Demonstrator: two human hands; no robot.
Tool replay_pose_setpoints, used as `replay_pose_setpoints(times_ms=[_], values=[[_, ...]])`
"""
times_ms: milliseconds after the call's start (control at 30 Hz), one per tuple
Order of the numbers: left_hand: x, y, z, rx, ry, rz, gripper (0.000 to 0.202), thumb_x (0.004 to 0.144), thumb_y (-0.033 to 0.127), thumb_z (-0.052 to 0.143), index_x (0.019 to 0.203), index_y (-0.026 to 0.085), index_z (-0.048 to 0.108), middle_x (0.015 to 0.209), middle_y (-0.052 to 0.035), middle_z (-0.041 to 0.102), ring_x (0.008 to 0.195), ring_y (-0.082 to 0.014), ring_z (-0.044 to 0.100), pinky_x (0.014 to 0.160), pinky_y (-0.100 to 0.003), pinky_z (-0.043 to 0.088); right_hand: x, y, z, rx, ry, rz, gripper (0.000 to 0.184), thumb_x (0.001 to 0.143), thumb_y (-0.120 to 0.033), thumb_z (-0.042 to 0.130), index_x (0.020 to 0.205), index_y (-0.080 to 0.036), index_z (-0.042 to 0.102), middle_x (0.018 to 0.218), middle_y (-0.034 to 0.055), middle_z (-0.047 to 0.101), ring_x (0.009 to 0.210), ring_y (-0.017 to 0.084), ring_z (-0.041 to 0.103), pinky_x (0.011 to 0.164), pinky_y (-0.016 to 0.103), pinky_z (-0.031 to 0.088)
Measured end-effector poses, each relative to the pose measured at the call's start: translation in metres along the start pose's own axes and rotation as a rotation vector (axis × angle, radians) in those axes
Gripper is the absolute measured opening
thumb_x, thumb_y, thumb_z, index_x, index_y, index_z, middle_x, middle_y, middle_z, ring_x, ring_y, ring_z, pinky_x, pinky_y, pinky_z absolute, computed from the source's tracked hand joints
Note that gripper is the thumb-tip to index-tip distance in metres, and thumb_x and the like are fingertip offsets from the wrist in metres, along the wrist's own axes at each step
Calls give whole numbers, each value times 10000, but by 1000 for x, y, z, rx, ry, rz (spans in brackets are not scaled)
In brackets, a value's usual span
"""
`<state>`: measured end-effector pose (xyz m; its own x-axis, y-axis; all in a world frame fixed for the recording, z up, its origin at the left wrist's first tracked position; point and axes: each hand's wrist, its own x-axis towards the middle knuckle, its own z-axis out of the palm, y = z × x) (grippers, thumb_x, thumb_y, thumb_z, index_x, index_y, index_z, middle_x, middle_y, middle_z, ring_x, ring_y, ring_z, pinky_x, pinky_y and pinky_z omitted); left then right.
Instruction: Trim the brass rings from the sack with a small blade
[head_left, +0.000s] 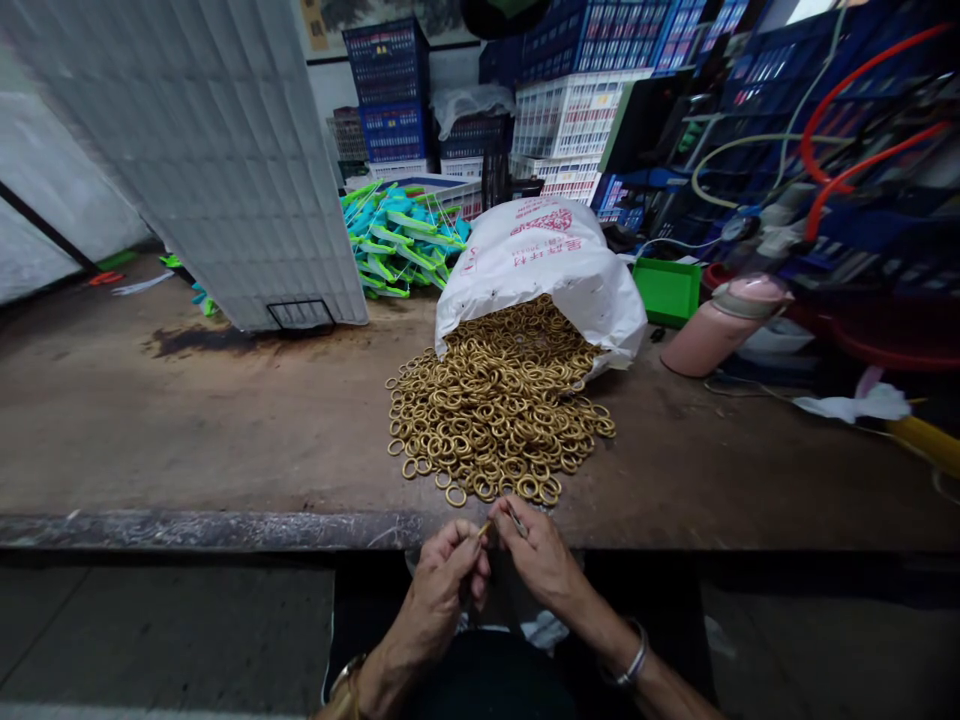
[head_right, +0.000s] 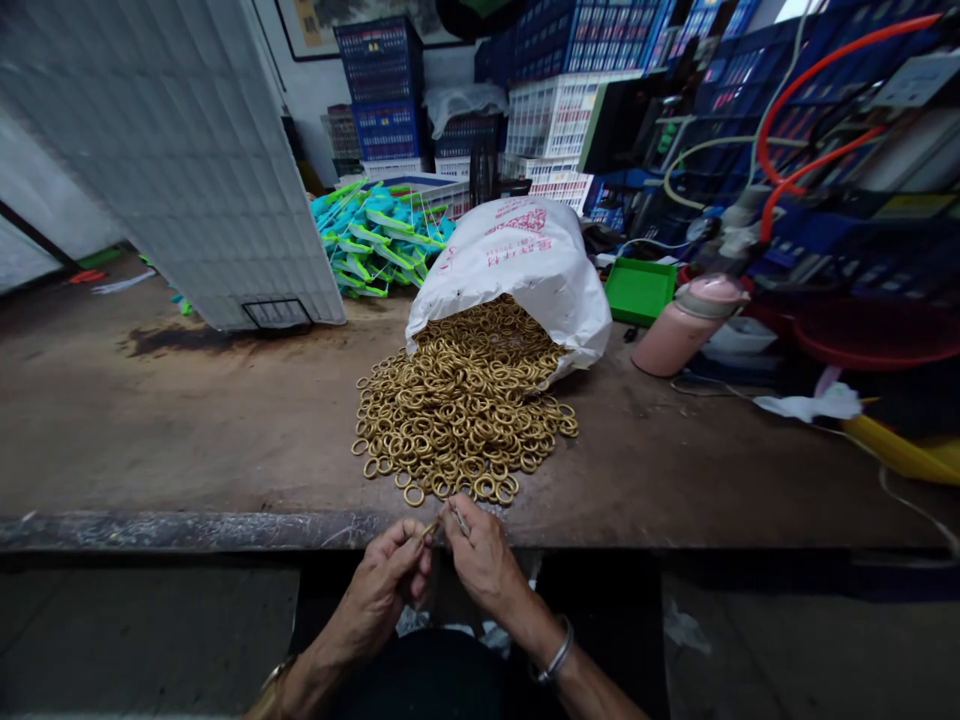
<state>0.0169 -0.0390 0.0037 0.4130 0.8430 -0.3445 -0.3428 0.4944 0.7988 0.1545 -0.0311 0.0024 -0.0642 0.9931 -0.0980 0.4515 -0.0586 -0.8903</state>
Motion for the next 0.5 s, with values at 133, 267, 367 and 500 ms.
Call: replay_pose_setpoints(times_ms=[133, 267, 367, 500], values=[[0, 2, -1, 27, 41, 9, 253, 760, 407, 532, 746, 165, 462, 605, 36, 488, 426, -37, 390, 418, -170, 308, -6, -1, -1, -208, -79, -51, 157, 771, -176, 348, 765, -200, 502, 654, -7, 562, 622, 125, 519, 595, 221, 344], [1, 0, -2, 77, 62, 7, 278, 743, 427, 545, 745, 167, 448, 600, 33, 502, 432, -40, 407, 422, -166, 323, -8, -3, 0, -330, -142, -4, 234, 682, -80, 350, 807, -205, 503, 672, -3, 589, 635, 126, 550, 595, 210, 338], [0, -2, -3, 110, 73, 7, 280, 739, 430, 548, 740, 170, 441, 569, 40, 495, 431, -44, 412, 428, -165, 333, -7, -5, 0, -397, -154, -5, 280, 648, -65, 349, 841, -201, 500, 703, 4, 601, 662, 131, 560, 600, 210, 331], [-1, -1, -2, 169, 79, 56, 274, 756, 425, 526, 715, 166, 448, 548, 43, 479, 440, -46, 414, 448, -166, 349, -6, -7, -1, -479, -164, -17, 276, 639, -68, 350, 835, -195, 495, 700, 11, 601, 654, 138, 550, 586, 218, 309]])
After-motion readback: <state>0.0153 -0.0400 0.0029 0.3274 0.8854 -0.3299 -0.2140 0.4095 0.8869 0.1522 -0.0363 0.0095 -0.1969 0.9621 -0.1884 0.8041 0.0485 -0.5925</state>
